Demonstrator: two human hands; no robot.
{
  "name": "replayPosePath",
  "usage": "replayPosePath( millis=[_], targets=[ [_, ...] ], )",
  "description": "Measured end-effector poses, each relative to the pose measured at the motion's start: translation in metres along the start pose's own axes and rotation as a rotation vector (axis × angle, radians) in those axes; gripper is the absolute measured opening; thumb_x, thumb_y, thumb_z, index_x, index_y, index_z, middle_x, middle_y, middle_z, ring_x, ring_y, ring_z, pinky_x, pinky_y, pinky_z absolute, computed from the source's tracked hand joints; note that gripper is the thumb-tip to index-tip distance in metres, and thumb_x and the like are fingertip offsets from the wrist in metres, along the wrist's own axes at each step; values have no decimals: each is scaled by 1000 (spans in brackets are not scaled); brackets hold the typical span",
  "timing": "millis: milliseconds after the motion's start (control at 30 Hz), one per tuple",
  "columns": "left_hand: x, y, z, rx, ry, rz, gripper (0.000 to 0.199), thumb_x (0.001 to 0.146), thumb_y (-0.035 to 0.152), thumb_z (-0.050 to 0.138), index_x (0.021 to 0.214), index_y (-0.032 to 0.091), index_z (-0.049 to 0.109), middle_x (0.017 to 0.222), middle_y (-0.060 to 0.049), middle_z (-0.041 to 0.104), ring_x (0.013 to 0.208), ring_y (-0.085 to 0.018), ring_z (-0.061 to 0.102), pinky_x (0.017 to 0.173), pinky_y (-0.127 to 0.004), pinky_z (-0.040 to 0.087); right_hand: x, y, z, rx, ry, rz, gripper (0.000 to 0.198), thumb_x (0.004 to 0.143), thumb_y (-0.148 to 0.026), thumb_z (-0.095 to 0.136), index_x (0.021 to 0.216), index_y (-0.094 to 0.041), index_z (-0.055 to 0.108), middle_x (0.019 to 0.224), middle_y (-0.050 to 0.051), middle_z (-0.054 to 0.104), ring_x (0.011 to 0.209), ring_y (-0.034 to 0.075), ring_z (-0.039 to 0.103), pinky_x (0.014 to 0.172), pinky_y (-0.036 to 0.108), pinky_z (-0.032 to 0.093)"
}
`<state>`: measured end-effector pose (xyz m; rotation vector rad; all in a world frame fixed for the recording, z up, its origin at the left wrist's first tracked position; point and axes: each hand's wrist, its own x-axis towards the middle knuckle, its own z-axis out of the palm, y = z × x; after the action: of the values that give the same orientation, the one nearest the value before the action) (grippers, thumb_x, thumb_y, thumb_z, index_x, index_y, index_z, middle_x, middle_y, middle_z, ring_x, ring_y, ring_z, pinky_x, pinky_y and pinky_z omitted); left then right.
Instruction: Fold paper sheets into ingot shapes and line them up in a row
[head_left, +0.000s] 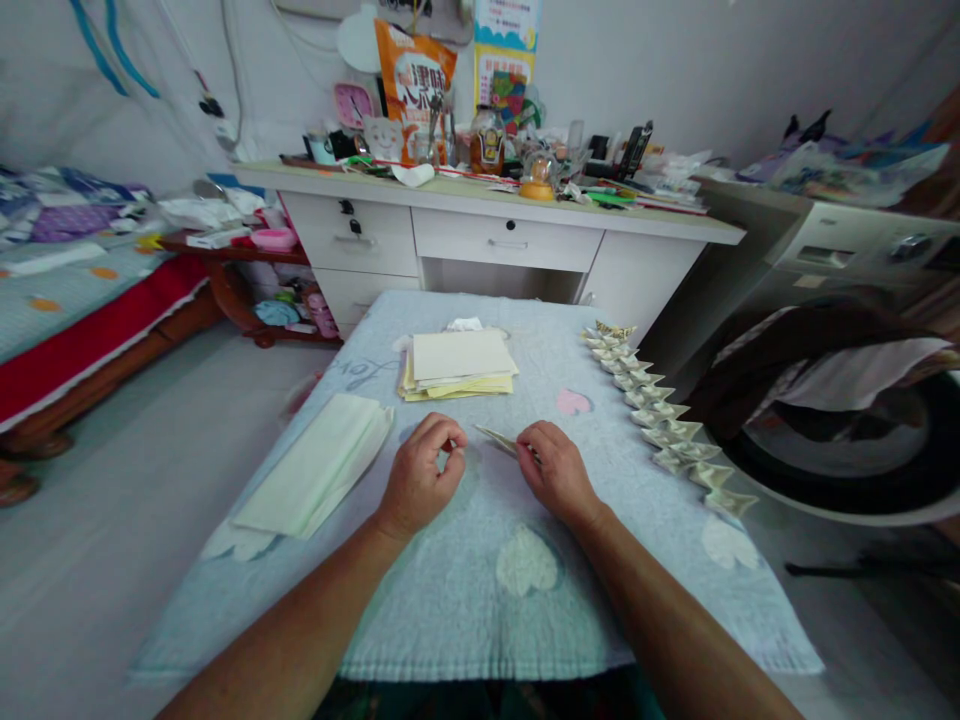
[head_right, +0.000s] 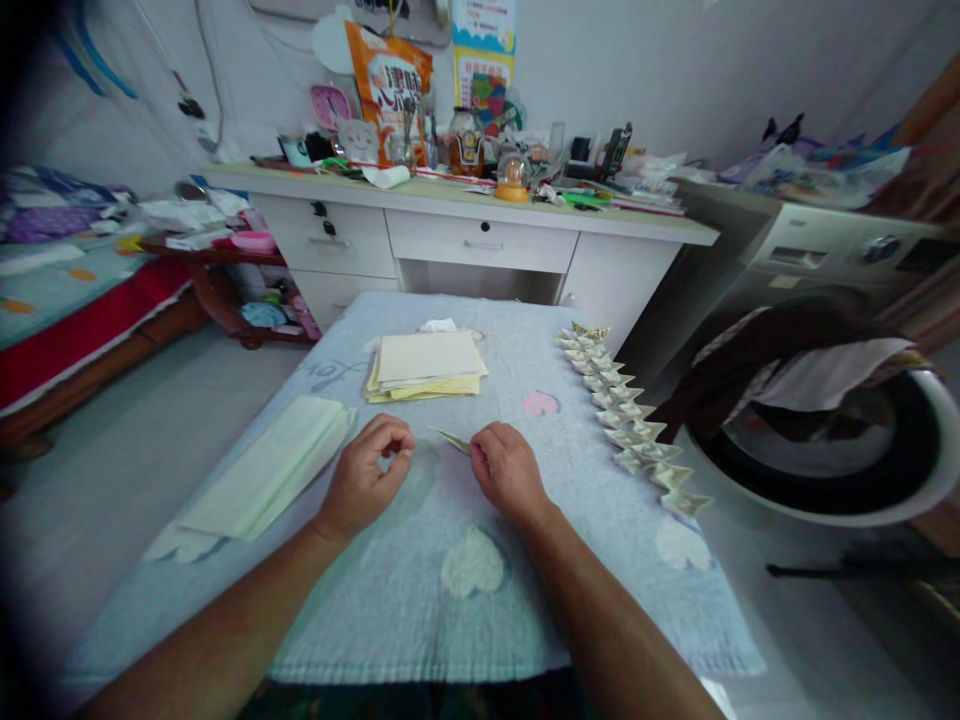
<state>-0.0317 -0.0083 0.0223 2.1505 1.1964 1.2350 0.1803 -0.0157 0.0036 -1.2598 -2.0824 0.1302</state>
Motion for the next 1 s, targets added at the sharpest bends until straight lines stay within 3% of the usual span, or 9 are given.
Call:
replayPosePath(
  millis=[100,200,333,467,767,1000],
  targets=[
    [-4,8,7,-12,-122,44,10,80,12,52,88,19,54,86,-1,53,73,-14,53,71,-28,46,0,-3,1,146,92,91,11,86,-15,48,80,-18,57,75,3,57,69,14,53,65,25,42],
    [-6,10,17,2,-172,21,20,82,21,57,102,21,54,100,-4,54,88,-17,56,80,-32,49,0,-5,4,291,128,210,8,83,-16,52,76,-19,57,70,0,55,63,12,52,61,24,41],
    [-8,9,26,54,-169,8,42,77,29,68,115,24,51,121,-8,47,117,-24,48,99,-41,44,-1,-7,10,652,66,409,8,81,-25,56,77,-19,56,66,-2,55,57,11,52,54,22,42],
    [-9,8,29,53,-184,-32,53,71,34,75,117,25,50,127,-8,42,121,-26,47,100,-42,45,-1,-9,16,936,-19,515,13,78,-29,60,76,-20,50,59,-5,54,52,10,52,51,21,42],
    [-7,10,30,-38,-153,-52,38,72,15,66,106,23,51,122,-8,46,114,-23,50,84,-33,53,-3,-13,19,1057,-70,460,18,74,-25,61,79,-22,44,68,-4,54,59,10,54,55,21,44],
    [-9,8,33,-81,-155,-16,52,70,11,63,117,23,43,122,-8,47,115,-22,50,93,-37,51,-4,-10,23,1003,-42,402,24,75,-21,59,97,-21,50,79,-1,57,68,12,56,64,24,49]
  ],
)
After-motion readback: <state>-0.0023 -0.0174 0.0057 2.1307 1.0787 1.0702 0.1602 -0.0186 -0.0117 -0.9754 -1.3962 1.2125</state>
